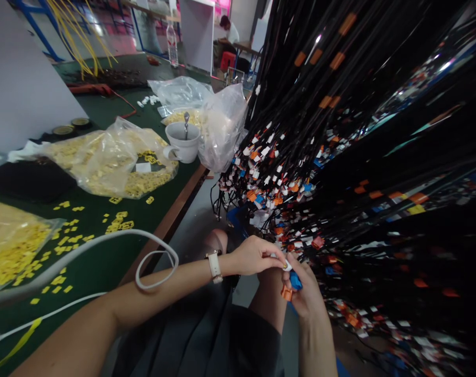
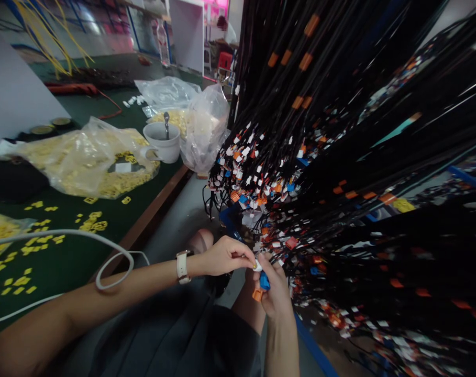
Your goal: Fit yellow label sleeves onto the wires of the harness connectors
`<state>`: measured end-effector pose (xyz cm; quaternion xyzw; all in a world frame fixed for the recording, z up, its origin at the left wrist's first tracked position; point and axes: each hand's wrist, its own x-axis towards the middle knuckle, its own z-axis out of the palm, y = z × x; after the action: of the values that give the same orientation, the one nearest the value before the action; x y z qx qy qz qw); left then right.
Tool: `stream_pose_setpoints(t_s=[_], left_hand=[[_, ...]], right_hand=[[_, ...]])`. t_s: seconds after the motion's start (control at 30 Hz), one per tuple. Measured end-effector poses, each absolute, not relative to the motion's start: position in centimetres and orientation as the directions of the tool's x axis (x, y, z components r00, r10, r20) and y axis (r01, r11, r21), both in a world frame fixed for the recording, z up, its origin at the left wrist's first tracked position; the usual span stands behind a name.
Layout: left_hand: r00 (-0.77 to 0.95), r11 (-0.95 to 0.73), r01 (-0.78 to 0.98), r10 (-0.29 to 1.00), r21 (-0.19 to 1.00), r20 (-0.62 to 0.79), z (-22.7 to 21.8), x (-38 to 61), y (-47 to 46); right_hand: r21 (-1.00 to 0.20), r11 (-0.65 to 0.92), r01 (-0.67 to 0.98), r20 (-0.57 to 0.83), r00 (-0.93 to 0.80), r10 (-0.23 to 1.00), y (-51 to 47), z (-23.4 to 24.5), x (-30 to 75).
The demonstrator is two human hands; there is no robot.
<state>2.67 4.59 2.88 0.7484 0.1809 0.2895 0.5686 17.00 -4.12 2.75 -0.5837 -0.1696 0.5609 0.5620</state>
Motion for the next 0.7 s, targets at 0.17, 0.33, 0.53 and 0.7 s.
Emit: stream_pose_setpoints(t_s=[0.17, 0.33, 0.53, 0.7], left_hand=[[0.746, -0.192, 0.055, 0.66, 0.98, 0.088, 2.8, 2.7, 4.6], [0.766, -0.22, 0.036, 0.632, 0.975, 0.115, 2.6, 2.76, 4.62], [0.775, -0.233, 0.068, 0.624, 0.97, 0.096, 2.8, 2.66, 4.7], [0.787, -0.248, 0.08, 0.61, 0.965, 0.091, 3.26, 2.44, 4.76]], right_hand=[[-0.857, -0.314, -0.409, -0.455, 0.312, 0.834, -4.28, 2.63, 17.03], [-0.866, -0.318, -0.387, -0.442, 0.294, 0.847, -4.35, 2.69, 17.04], [-0.883, -0.332, -0.333, -0.43, 0.289, 0.855, -4.41, 2.95, 17.08], [-0.9, -0.334, -0.28, -0.409, 0.275, 0.87, -4.5, 2.71, 17.35]])
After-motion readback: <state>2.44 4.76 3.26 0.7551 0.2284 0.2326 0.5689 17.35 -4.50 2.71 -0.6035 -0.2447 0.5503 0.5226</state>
